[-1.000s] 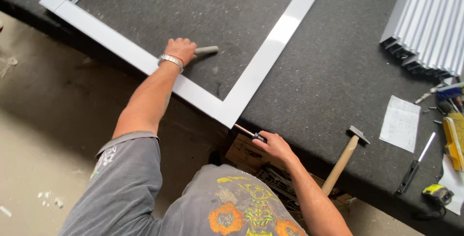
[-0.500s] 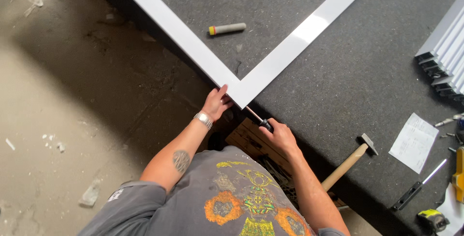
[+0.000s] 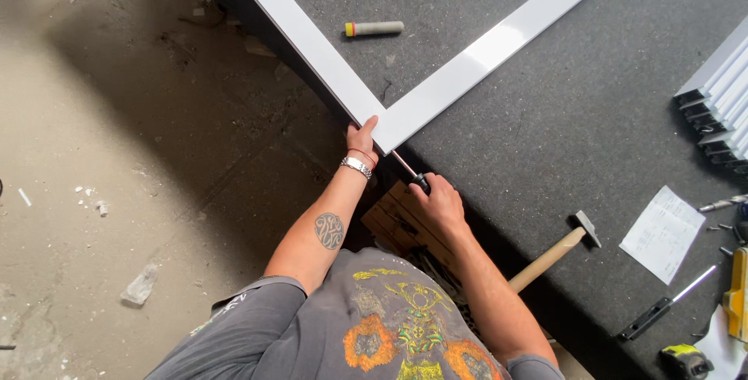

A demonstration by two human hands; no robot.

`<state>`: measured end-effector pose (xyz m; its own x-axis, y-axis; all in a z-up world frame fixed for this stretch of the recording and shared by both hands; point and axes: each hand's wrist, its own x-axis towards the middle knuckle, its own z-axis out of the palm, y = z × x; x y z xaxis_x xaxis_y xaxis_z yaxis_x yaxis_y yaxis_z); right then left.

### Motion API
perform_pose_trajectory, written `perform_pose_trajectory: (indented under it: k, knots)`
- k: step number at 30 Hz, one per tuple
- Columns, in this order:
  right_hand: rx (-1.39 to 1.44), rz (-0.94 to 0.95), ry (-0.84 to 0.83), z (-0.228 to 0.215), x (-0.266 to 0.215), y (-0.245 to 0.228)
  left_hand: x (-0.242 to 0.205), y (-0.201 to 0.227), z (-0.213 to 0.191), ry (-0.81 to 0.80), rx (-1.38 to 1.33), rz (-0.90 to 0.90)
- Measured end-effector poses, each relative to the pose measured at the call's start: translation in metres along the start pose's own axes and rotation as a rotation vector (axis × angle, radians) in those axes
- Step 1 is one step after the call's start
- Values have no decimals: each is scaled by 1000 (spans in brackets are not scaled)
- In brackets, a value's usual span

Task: The person picks up a screw from the floor, aligns two white frame pieces on a workbench, and uses a screwdriver to secure them at a corner.

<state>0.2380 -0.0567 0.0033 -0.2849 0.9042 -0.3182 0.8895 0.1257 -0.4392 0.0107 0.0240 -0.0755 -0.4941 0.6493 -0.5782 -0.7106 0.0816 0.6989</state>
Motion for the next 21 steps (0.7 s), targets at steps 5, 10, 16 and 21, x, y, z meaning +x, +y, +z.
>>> perform_pose_trajectory:
  k: [5, 10, 16, 21]
  knots:
    - [-361, -168, 458, 17, -15, -6, -10, 4, 8, 55, 46, 95]
    - [42, 71, -42, 9, 6, 5, -14, 12, 2, -6, 91, 67]
    - [1149, 261, -638, -12, 19, 18, 13, -9, -16, -39, 137, 41]
    - [563, 80, -271, 13, 12, 7, 47, -19, -26, -100, 109, 32]
